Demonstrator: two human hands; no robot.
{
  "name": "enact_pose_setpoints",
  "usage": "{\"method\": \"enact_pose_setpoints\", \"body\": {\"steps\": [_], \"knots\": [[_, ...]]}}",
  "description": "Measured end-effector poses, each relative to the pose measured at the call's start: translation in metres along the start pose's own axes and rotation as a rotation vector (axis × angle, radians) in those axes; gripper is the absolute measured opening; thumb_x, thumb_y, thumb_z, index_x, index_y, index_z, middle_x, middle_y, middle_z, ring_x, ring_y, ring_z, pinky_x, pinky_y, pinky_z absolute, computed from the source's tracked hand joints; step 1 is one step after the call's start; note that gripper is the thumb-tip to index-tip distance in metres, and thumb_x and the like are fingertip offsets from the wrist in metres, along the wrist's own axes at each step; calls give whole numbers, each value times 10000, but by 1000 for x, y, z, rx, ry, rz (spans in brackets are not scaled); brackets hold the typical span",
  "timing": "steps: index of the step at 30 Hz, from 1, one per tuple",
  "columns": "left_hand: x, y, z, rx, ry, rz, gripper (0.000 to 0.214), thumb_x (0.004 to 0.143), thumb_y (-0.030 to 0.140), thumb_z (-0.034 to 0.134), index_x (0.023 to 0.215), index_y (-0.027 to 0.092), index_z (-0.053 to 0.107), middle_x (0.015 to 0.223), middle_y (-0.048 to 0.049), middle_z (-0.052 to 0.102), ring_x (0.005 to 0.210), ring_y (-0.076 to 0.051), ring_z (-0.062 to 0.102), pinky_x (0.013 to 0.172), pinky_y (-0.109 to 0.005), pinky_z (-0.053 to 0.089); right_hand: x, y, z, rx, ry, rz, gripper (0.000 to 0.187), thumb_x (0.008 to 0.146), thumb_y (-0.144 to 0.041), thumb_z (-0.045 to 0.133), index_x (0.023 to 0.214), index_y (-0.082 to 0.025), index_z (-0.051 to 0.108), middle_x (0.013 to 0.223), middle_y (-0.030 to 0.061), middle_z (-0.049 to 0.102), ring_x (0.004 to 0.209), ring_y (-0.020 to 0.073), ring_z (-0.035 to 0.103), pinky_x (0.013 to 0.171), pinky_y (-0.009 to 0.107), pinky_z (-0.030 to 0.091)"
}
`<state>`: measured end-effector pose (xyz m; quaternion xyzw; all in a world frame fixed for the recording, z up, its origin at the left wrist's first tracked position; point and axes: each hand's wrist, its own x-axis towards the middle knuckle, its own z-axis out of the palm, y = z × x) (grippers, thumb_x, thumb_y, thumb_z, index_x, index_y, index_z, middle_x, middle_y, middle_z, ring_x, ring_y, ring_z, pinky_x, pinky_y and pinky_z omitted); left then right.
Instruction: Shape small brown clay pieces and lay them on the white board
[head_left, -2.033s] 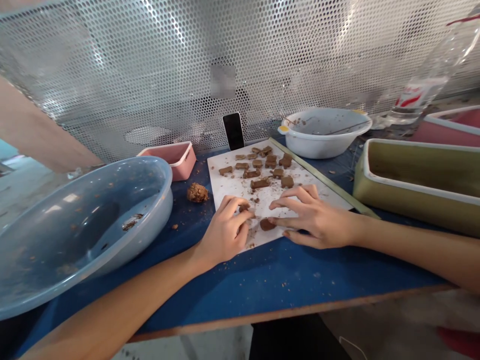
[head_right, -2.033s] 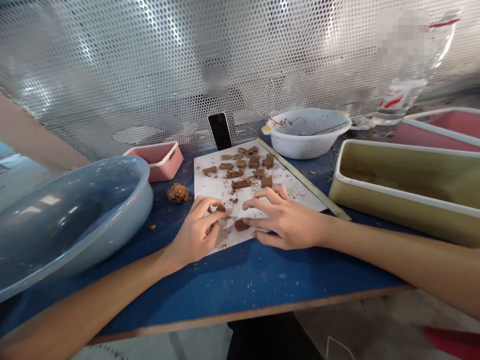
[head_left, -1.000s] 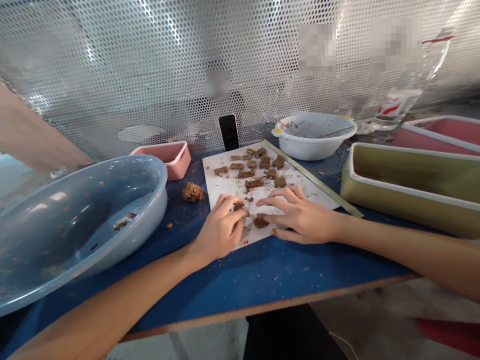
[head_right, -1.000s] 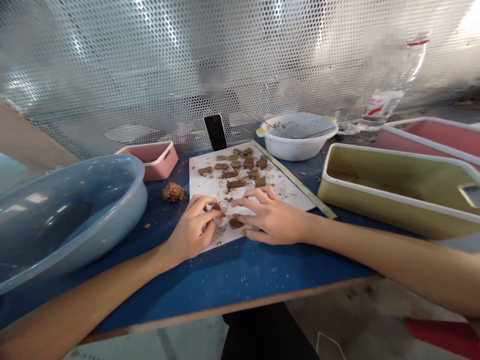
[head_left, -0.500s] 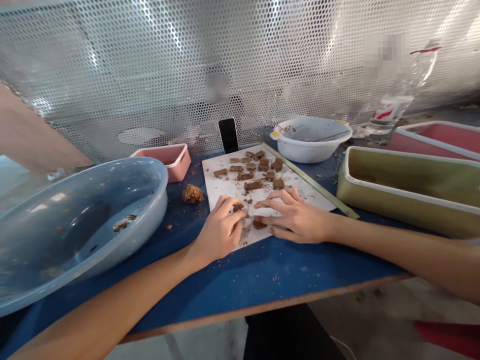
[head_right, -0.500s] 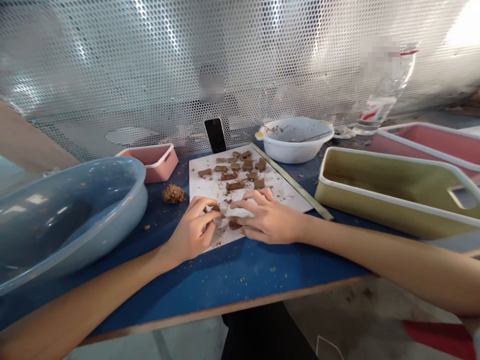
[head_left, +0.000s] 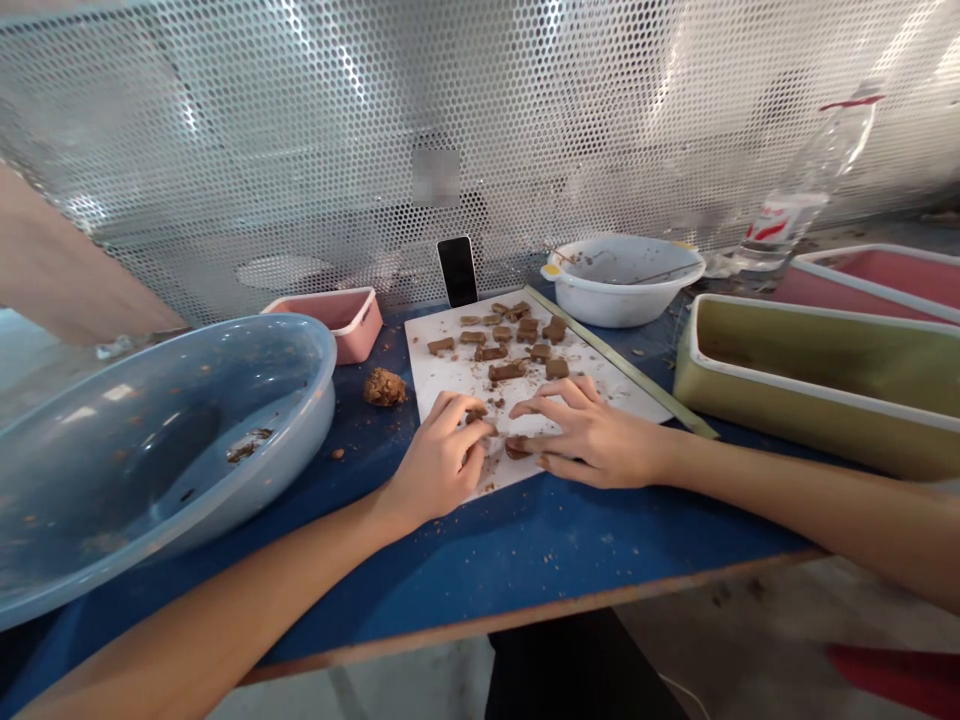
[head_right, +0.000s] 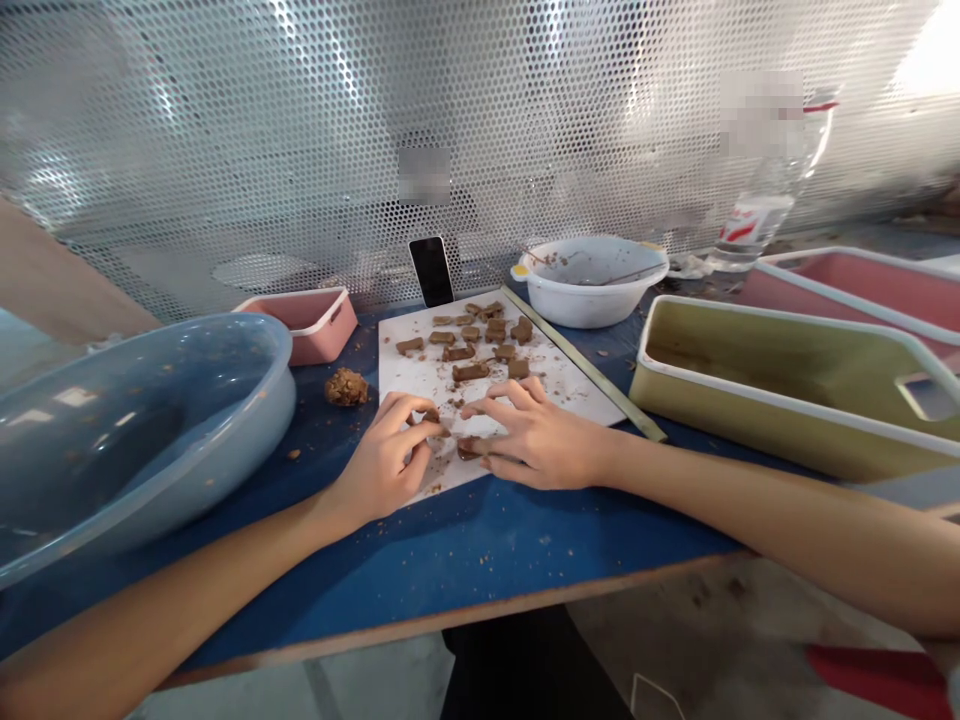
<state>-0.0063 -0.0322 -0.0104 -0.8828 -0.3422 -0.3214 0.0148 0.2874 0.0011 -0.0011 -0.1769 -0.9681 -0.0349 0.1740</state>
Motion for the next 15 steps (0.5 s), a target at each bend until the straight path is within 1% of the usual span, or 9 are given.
{"method": "enact_pose_setpoints", "body": {"steps": [2,5,7,10,15], "knots": [[0,0,0,2,-3,-2,297,996,1,532,1055,172,768,1197,-128,667,1158,-290,600,996,-497,611,0,0,0,14,16,0,336,1127,-328,586,1379,-283,803,1558,137,611,1412,397,470,1090,580,384],[1,0,0,-1,-7,0,294,1005,7,529,1054,170,768,1201,-131,664,1160,-292,599,995,-492,610,1,0,-1,47,-5,-24,346,1131,-347,582,1398,-279,792,1569,134,608,1413,394,454,1079,575,383],[1,0,0,-2,-8,1,294,1015,10,520,1047,167,766,1199,-134,661,1159,-291,600,993,-491,608,1,-1,-2,44,-26,3,355,1144,-337,554,1412,-286,782,1585,134,595,1419,394,443,1075,583,382],[1,1,0,3,-7,2,290,1013,5,518,1041,156,764,1199,-138,661,1158,-291,599,994,-487,606,3,-3,-3,45,-38,45,353,1162,-333,517,1364,-289,803,1590,134,586,1427,395,429,1082,606,380],[2,2,-1,13,-4,2,297,1006,4,524,1047,168,769,1192,-133,668,1153,-291,608,987,-484,613,5,-6,-4,115,-61,32,355,1157,-326,525,1363,-236,800,1567,156,584,1438,382,417,1129,623,393]]}}
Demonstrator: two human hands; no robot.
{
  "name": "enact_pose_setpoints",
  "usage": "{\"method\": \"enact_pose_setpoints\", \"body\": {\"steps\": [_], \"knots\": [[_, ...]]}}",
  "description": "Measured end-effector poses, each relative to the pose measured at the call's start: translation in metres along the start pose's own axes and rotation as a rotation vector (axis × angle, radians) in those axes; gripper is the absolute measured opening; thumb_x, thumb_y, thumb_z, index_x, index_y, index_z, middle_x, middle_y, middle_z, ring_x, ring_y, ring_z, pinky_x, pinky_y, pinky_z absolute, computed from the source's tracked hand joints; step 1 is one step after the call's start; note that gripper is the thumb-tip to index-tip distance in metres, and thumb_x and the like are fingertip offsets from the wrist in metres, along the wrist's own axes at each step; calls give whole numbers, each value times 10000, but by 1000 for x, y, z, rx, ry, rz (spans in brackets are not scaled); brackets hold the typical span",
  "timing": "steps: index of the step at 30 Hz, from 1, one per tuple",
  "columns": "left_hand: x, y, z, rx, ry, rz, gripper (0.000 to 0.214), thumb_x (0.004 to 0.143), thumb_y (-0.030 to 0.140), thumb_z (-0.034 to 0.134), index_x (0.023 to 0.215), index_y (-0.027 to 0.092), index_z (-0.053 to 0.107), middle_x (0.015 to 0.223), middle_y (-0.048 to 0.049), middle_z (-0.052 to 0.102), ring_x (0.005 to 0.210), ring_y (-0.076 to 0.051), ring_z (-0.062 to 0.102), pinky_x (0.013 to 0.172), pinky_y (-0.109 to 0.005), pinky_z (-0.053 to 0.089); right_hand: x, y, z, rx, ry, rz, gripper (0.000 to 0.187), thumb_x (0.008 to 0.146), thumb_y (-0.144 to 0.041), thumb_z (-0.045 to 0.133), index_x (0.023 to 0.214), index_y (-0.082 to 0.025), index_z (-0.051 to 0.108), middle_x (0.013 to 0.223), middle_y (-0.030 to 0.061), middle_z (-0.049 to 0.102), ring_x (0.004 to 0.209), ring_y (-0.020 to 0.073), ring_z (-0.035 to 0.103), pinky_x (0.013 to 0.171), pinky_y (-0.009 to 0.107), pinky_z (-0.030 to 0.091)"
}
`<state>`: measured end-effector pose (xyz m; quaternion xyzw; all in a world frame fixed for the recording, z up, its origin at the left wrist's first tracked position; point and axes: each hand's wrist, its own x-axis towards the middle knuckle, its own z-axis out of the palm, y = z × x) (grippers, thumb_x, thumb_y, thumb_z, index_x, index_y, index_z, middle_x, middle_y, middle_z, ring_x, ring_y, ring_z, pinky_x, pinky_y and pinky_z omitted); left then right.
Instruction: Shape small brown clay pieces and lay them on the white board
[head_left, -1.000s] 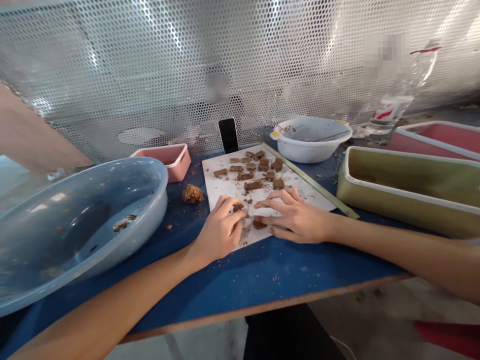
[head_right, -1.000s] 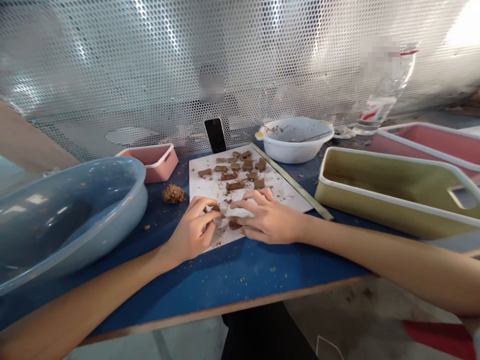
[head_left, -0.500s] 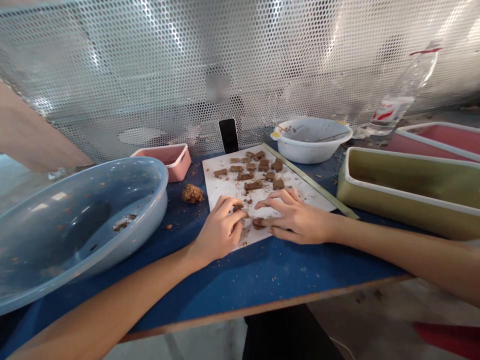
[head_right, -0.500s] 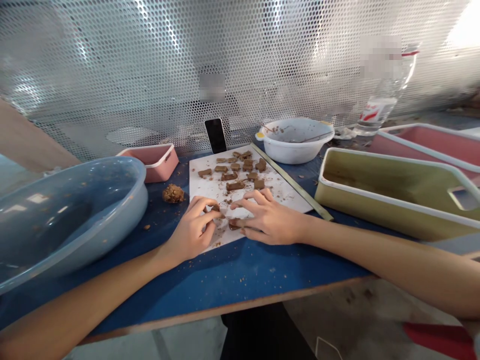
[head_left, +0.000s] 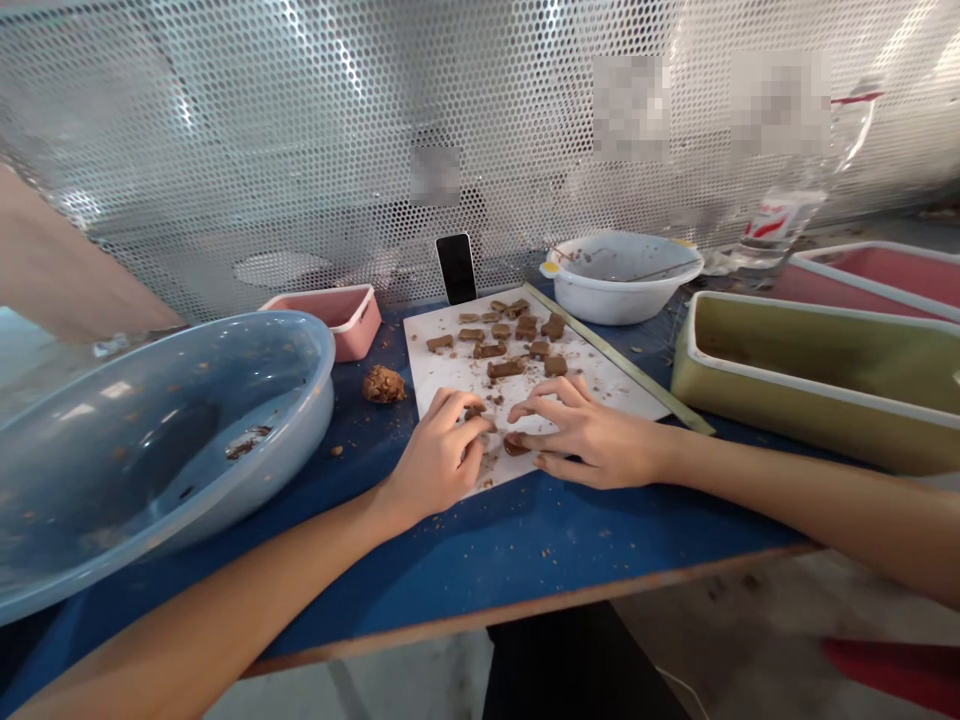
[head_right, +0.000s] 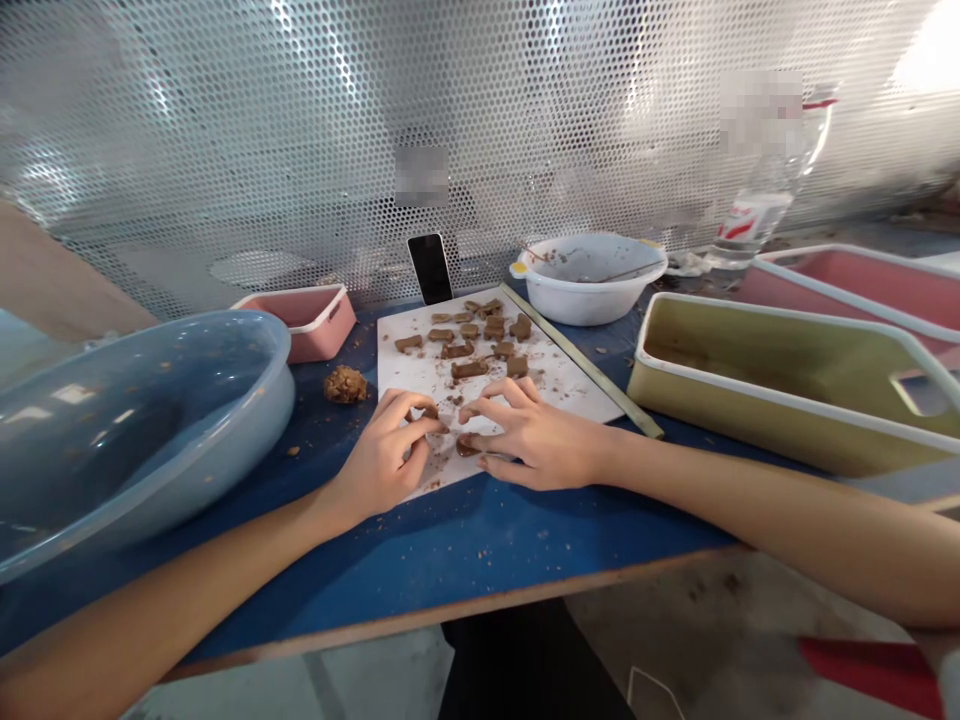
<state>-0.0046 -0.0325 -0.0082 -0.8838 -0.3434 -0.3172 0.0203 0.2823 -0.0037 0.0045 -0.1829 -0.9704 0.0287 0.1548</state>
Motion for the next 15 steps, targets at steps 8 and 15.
{"method": "enact_pose_setpoints", "body": {"steps": [8,15], "knots": [[0,-2,0,23,14,-11,309,998,13,529,1077,171,783,1211,-133,682,1169,-294,619,1005,-500,615,-4,3,-1,-55,16,6,383,1133,-355,575,1465,-303,760,1546,154,589,1412,388,449,1113,616,405],[-1,-4,1,10,12,-7,309,1011,21,523,1105,170,777,1216,-128,673,1175,-287,612,992,-486,610,-7,7,-3,-72,45,-55,367,1132,-347,576,1434,-312,783,1546,151,612,1385,381,473,1069,590,413]]}}
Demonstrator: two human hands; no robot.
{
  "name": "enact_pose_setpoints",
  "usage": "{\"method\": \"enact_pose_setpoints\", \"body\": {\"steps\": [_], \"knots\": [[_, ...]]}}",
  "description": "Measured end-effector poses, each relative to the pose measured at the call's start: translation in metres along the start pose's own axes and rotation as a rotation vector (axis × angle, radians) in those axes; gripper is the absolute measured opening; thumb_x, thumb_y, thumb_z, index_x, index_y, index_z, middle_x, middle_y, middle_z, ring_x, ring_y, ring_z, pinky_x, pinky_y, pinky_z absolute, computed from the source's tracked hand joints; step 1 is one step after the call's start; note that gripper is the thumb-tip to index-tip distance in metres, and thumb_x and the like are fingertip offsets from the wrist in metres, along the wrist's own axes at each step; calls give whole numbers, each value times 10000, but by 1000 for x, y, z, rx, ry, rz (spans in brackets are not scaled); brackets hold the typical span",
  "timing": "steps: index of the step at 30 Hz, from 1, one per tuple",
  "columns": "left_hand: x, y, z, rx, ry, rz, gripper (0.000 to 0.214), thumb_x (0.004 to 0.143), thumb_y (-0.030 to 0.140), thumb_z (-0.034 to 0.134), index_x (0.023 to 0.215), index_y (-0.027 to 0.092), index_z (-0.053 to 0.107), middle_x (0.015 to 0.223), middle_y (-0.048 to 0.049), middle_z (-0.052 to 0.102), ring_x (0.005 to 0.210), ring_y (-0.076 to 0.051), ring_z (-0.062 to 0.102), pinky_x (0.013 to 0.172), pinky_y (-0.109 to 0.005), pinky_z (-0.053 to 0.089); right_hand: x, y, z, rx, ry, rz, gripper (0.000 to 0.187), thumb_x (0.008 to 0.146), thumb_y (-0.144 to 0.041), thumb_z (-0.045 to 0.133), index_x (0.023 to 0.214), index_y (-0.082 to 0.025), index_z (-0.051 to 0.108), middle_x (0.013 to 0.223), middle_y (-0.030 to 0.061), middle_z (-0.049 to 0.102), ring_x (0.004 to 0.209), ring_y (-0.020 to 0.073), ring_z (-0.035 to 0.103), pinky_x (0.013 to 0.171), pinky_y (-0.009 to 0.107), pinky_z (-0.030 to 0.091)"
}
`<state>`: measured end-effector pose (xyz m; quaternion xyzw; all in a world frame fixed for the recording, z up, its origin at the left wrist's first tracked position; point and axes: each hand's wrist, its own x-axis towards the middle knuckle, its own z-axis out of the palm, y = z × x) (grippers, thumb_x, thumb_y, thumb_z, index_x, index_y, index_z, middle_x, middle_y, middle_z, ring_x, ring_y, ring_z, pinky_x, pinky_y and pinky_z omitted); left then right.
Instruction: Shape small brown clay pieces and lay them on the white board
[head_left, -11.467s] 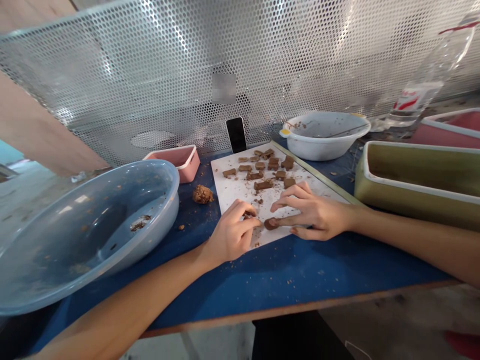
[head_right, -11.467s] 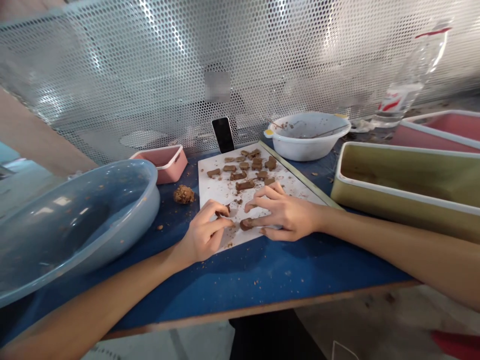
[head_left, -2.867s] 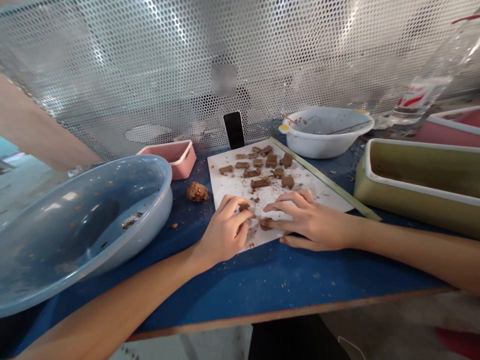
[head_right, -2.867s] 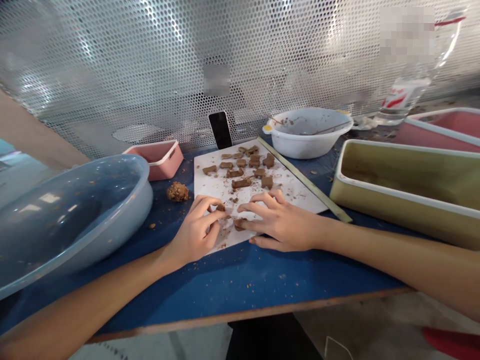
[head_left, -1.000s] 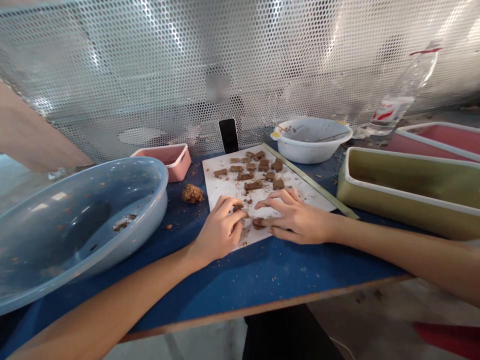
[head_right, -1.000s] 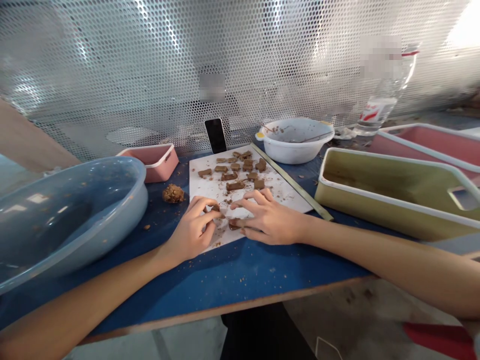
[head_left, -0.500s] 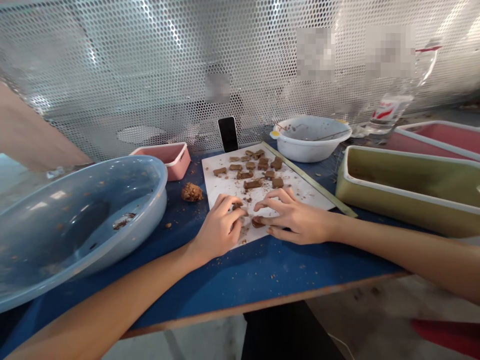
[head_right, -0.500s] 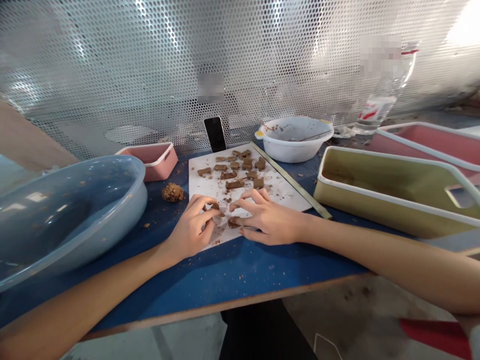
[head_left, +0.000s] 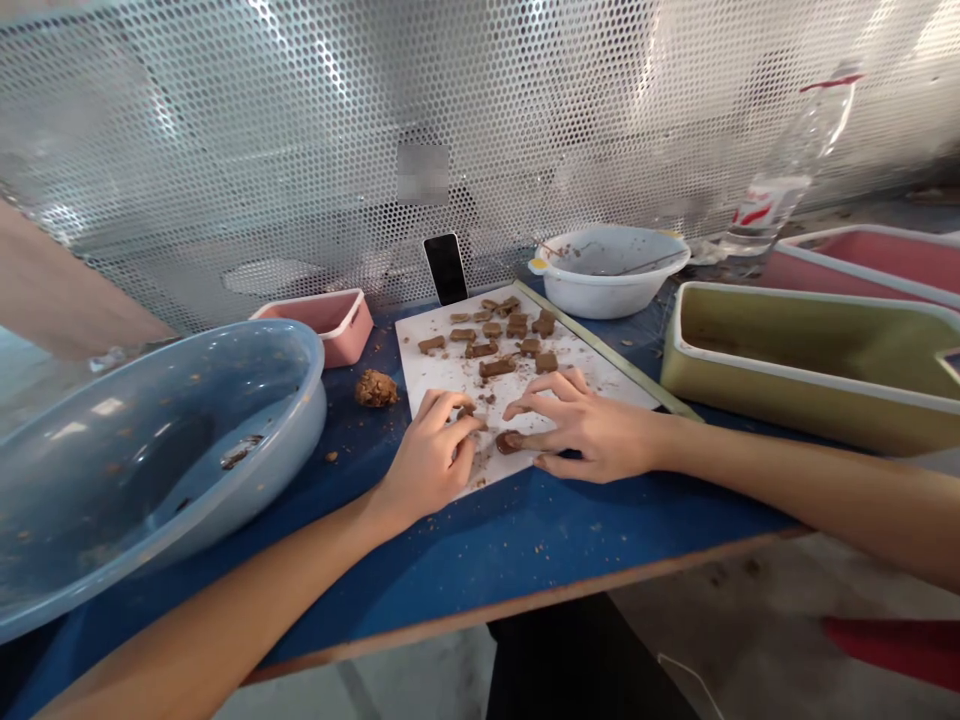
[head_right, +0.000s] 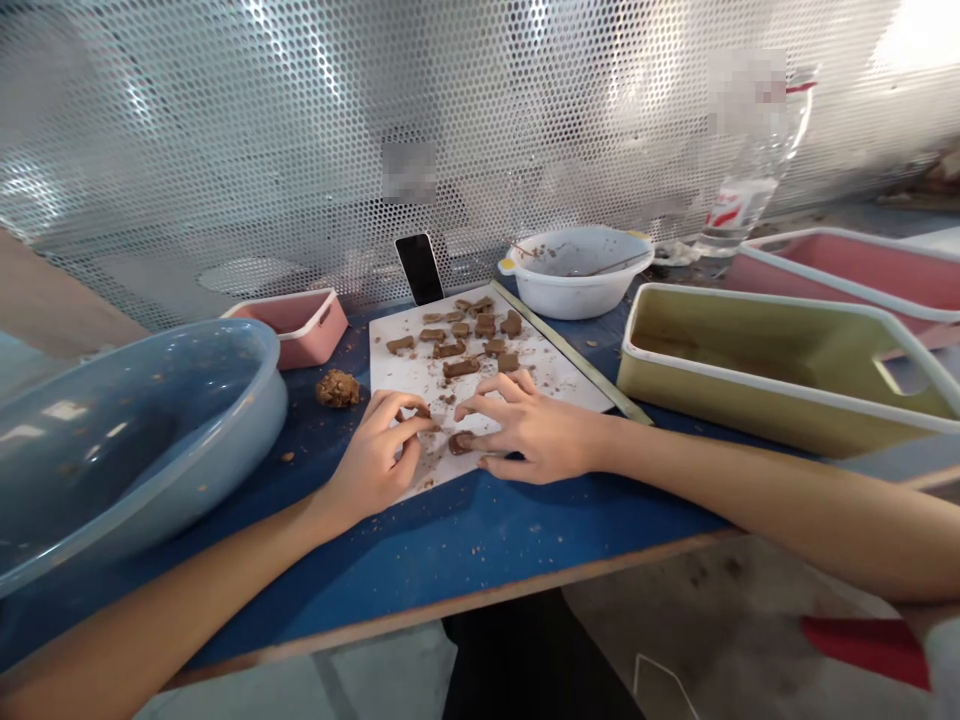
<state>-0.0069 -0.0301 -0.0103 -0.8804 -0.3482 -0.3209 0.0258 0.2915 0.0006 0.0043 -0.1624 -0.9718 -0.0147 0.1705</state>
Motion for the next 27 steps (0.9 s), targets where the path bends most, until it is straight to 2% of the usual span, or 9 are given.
{"method": "enact_pose_setpoints", "body": {"steps": [5,10,13,18,21,25,27], "knots": [[1,2,-2,2,-12,-10,313,1012,23,518,1084,178,781,1218,-127,682,1167,-287,612,993,-489,610,3,-2,-3,56,-8,37,286,1113,-359,623,1264,-321,864,1508,129,648,1426,388,469,1083,588,429],[1,3,-2,3,-7,-8,324,999,16,522,1099,178,784,1216,-127,683,1162,-288,610,986,-494,616,-2,0,2,-42,94,-1,379,1074,-308,643,1425,-288,786,1471,151,675,1361,396,525,1065,614,408],[0,3,-1,9,0,-7,314,1005,17,523,1080,178,782,1208,-127,682,1159,-287,611,988,-488,614,-2,1,4,-60,53,30,409,1087,-319,616,1472,-306,756,1546,152,634,1387,410,501,1067,632,421],[0,3,-1,9,-5,-5,299,1022,26,523,1074,167,781,1209,-130,678,1158,-287,608,1003,-484,605,0,6,4,-55,-18,34,333,1111,-361,590,1319,-267,832,1591,138,619,1475,420,445,1115,654,417],[0,2,-1,4,-7,-8,292,1022,26,523,1066,156,781,1212,-136,677,1158,-290,605,993,-484,605,-3,10,3,-122,9,18,316,1106,-350,590,1285,-266,836,1586,133,628,1490,443,451,1102,672,399],[0,3,0,-7,-8,-4,287,1013,22,532,1065,154,782,1219,-140,674,1175,-296,603,993,-489,609,-6,8,2,-159,113,37,354,1099,-340,593,1379,-249,789,1588,174,607,1447,437,485,1088,643,393],[0,3,-1,-6,-12,-3,286,1015,20,531,1066,150,781,1212,-141,670,1174,-297,598,1005,-499,606,-5,3,2,-141,80,12,427,1099,-372,604,1500,-281,717,1632,170,568,1450,429,474,1088,620,403]]}}
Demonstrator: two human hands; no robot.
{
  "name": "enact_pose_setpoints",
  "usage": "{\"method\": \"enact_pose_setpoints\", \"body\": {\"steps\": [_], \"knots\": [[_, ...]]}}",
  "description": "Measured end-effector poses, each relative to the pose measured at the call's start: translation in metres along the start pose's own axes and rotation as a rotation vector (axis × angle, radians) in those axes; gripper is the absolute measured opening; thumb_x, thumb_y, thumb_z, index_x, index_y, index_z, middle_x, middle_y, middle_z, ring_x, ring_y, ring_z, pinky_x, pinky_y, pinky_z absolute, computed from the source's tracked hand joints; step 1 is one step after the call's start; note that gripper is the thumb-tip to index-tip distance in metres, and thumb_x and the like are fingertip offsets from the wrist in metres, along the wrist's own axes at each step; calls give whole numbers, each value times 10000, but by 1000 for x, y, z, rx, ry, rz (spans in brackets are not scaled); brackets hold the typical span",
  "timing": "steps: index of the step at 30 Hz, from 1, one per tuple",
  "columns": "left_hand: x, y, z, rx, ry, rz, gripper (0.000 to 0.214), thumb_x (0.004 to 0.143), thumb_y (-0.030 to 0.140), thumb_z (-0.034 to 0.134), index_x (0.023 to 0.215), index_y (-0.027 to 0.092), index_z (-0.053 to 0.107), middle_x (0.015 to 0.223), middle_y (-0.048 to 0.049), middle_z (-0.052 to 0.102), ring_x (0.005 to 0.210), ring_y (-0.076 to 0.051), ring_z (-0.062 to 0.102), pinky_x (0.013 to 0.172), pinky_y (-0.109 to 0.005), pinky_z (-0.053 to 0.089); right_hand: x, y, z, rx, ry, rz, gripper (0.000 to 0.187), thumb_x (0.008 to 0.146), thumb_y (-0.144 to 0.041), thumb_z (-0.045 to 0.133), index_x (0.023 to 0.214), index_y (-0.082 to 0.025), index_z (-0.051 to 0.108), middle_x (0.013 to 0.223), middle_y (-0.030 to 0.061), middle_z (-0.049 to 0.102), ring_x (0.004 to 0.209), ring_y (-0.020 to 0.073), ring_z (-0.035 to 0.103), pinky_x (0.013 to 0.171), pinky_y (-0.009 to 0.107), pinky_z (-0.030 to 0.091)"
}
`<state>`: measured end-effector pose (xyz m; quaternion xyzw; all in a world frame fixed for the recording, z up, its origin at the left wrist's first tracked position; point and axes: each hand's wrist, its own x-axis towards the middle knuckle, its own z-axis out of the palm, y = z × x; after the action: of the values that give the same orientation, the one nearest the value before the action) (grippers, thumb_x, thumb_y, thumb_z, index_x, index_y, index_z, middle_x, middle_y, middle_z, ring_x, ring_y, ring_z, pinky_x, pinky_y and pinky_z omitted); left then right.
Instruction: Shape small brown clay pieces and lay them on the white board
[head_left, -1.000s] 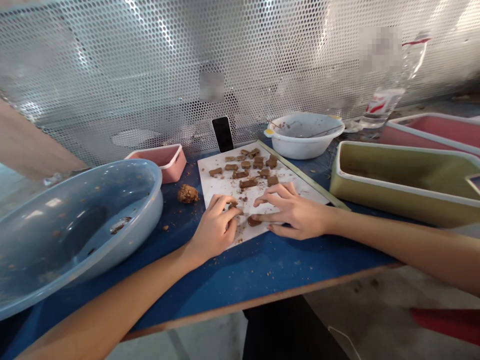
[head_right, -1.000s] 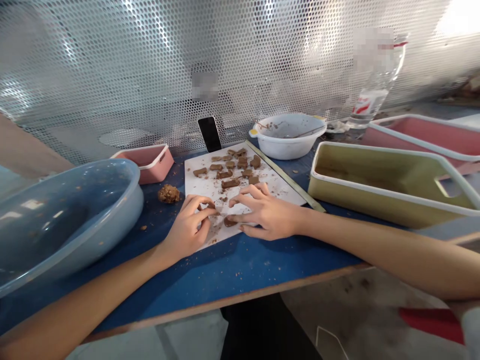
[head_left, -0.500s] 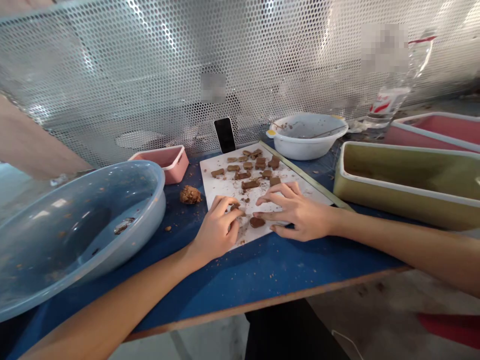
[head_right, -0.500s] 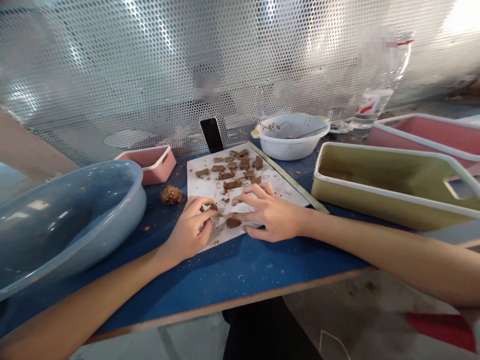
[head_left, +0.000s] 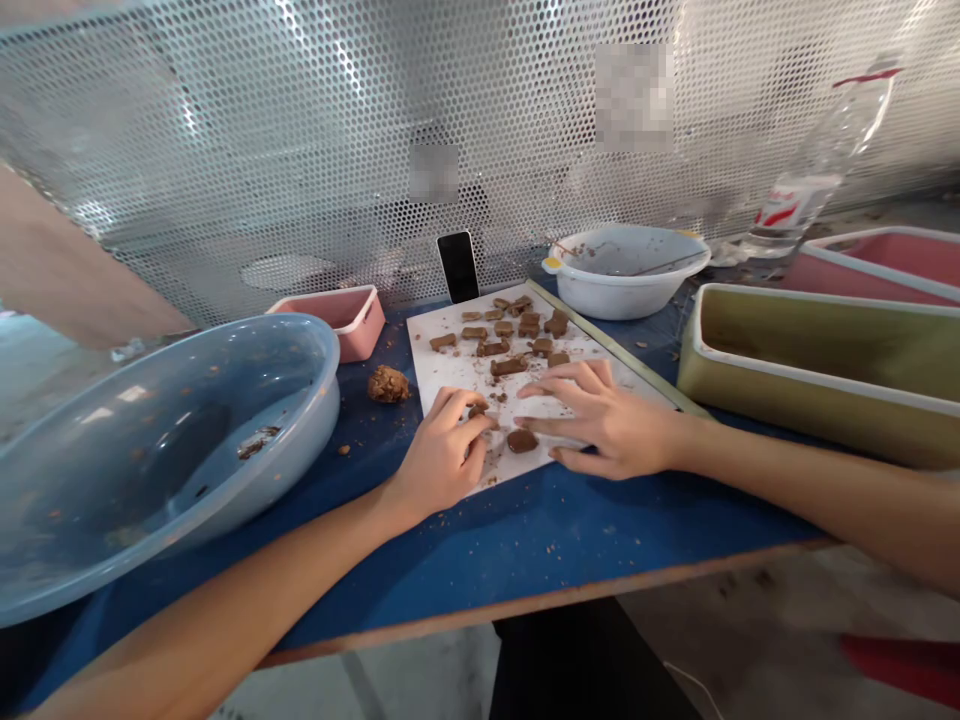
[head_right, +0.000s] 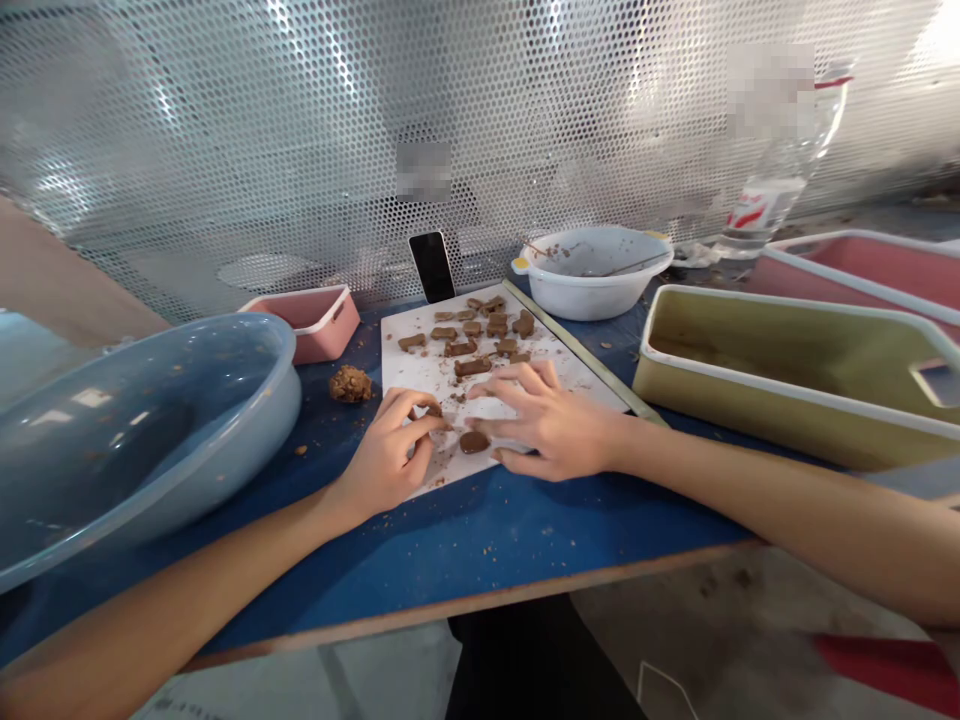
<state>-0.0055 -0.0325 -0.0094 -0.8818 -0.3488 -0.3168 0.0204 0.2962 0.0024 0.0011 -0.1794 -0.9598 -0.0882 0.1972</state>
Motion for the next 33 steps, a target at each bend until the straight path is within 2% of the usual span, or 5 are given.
{"method": "enact_pose_setpoints", "body": {"steps": [5,11,18,24,33], "knots": [[1,0,0,7,3,6,283,1023,20,526,1059,149,776,1203,-137,662,1165,-293,597,1016,-486,600,4,-10,4,27,-134,-8,469,1119,-436,593,1572,-332,651,1716,129,498,1491,429,438,1112,640,418],[1,1,1,17,26,13,291,1014,6,521,1060,141,775,1196,-137,676,1160,-288,608,1005,-467,605,2,-2,7,-60,-111,59,453,1149,-500,522,1467,-253,730,1660,165,555,1504,460,444,1110,667,433],[0,0,0,1,6,2,285,1018,12,528,1052,156,770,1197,-135,670,1159,-291,596,1000,-487,604,3,-9,5,27,-127,-11,536,1114,-513,602,1619,-335,611,1692,146,520,1488,429,454,1140,647,408],[0,0,1,5,14,8,289,1004,3,531,1055,148,776,1190,-135,671,1147,-290,602,995,-482,608,2,1,2,34,-48,43,328,1099,-439,623,1273,-265,839,1500,148,672,1439,442,500,1104,637,382],[0,-2,2,-15,11,13,289,1002,7,542,1076,155,779,1206,-135,670,1172,-296,594,1008,-496,608,1,-1,-4,-43,77,-6,231,1093,-334,619,1052,-213,812,1424,167,684,1326,393,545,1005,561,399]]}}
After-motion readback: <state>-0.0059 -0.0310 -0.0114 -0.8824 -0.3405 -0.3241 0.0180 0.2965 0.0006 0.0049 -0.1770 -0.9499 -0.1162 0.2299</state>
